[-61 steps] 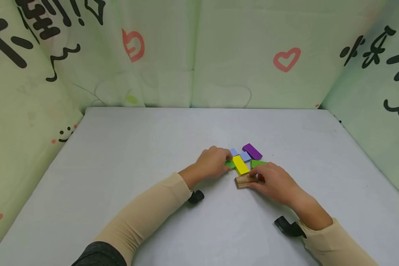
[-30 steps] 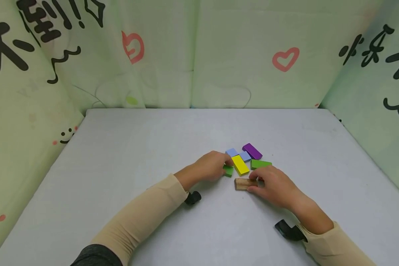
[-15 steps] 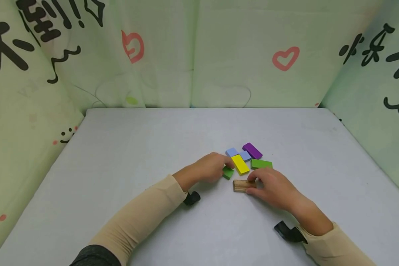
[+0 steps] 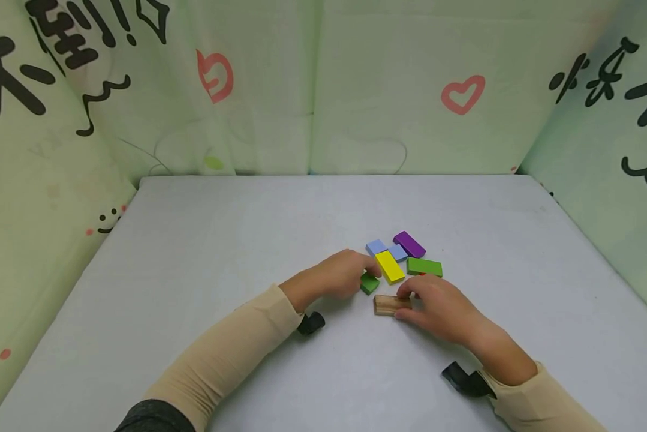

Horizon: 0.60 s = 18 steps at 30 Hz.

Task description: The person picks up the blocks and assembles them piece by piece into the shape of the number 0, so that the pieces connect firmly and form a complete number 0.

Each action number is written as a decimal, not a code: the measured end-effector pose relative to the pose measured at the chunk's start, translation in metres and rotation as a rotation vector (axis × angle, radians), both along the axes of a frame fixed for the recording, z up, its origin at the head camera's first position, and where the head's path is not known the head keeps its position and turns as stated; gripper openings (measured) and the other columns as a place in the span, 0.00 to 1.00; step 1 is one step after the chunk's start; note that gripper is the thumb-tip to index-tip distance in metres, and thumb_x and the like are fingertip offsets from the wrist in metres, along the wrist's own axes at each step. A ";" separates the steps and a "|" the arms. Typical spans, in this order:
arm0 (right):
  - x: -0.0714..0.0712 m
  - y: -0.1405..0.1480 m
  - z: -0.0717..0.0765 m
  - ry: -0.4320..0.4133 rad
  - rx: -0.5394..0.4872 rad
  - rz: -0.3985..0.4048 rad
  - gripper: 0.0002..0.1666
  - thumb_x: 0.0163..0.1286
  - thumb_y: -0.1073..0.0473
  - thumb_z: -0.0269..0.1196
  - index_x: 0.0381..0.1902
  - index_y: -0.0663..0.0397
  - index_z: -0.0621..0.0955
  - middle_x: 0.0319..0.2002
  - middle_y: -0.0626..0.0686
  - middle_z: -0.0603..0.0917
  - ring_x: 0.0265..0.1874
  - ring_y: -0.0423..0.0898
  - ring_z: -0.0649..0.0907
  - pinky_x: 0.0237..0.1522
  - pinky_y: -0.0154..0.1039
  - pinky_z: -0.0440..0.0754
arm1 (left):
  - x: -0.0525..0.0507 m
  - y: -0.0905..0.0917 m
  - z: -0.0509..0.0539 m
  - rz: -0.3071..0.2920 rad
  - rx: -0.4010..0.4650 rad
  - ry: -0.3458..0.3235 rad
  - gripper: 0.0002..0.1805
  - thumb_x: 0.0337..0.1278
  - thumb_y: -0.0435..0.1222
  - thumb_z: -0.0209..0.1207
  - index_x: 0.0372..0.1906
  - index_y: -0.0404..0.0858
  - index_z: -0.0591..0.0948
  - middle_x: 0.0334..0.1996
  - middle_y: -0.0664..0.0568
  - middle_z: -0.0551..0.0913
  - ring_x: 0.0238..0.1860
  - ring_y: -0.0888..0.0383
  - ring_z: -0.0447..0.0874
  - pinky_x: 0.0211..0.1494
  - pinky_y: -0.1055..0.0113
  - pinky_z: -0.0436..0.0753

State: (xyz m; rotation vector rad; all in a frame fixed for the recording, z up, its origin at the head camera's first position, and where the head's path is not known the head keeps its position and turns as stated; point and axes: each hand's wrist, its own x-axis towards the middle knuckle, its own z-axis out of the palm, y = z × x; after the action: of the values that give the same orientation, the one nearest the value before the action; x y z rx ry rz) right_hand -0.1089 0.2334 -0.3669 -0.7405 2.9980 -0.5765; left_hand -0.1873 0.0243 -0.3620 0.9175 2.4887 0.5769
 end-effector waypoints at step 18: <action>0.002 -0.002 0.000 -0.021 -0.011 0.009 0.14 0.57 0.56 0.76 0.38 0.49 0.83 0.34 0.41 0.80 0.36 0.43 0.77 0.40 0.43 0.79 | 0.005 -0.001 0.001 0.009 0.008 -0.043 0.22 0.67 0.22 0.52 0.59 0.42 0.83 0.53 0.57 0.83 0.54 0.59 0.76 0.64 0.67 0.73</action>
State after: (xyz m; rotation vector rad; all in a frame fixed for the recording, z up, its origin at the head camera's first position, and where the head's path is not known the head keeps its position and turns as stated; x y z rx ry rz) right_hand -0.1065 0.2310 -0.3671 -0.7429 2.9736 -0.5978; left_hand -0.1822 0.0238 -0.3606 0.8875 2.4550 0.6038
